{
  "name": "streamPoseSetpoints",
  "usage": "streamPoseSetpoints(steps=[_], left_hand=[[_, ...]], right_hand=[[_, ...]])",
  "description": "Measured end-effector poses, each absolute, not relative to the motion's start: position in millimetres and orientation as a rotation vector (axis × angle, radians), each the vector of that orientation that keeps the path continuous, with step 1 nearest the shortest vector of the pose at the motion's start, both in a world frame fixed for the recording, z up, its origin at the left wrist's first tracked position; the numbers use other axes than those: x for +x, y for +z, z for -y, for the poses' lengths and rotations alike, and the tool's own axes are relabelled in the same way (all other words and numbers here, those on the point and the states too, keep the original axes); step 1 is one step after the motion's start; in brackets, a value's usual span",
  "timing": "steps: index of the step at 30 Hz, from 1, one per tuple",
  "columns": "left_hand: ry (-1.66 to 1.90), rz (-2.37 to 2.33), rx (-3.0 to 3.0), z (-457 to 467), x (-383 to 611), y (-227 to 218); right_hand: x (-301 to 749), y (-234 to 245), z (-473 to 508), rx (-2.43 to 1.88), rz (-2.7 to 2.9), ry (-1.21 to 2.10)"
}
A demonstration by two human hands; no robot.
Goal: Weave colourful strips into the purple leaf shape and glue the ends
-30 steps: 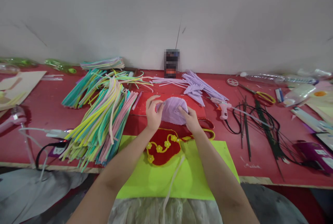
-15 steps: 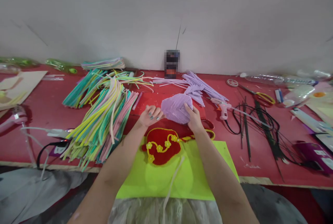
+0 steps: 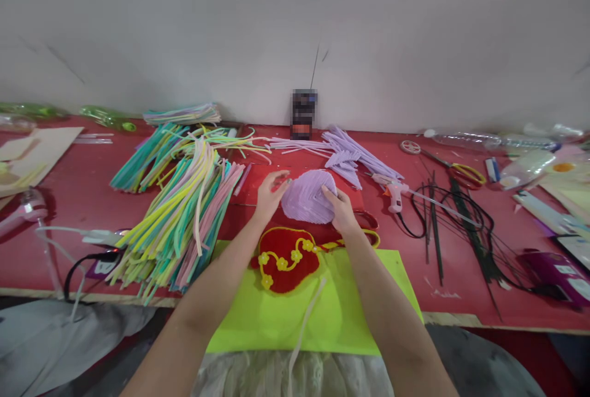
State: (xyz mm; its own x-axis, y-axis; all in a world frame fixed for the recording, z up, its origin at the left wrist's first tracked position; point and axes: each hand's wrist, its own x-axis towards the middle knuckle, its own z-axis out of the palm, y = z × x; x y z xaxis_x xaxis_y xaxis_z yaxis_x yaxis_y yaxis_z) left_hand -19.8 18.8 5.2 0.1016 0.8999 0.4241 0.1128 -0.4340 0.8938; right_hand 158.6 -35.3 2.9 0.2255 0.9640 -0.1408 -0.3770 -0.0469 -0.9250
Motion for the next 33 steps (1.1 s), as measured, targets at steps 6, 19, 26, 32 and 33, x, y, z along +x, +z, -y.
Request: streamPoseSetpoints(steps=[6,19,26,32,33], left_hand=[[1.63,-1.186,2.309,9,-12,21],[1.681,-1.199,2.388,11,-10,20],[1.679,-1.233,2.323,9,-8,18],[1.629,-1.176,2.252,9,-9,20],[1.614,-1.163,2.241,9,-9,21]], right_hand=[[158,7,42,-1.132,0.981,1.275],[155,13,47,-1.189,1.371,1.194],[154,9,44,-1.178,1.337,1.205],[156,5,44,-1.166,1.347,1.223],[156,4,44,-1.168,1.352,1.221]])
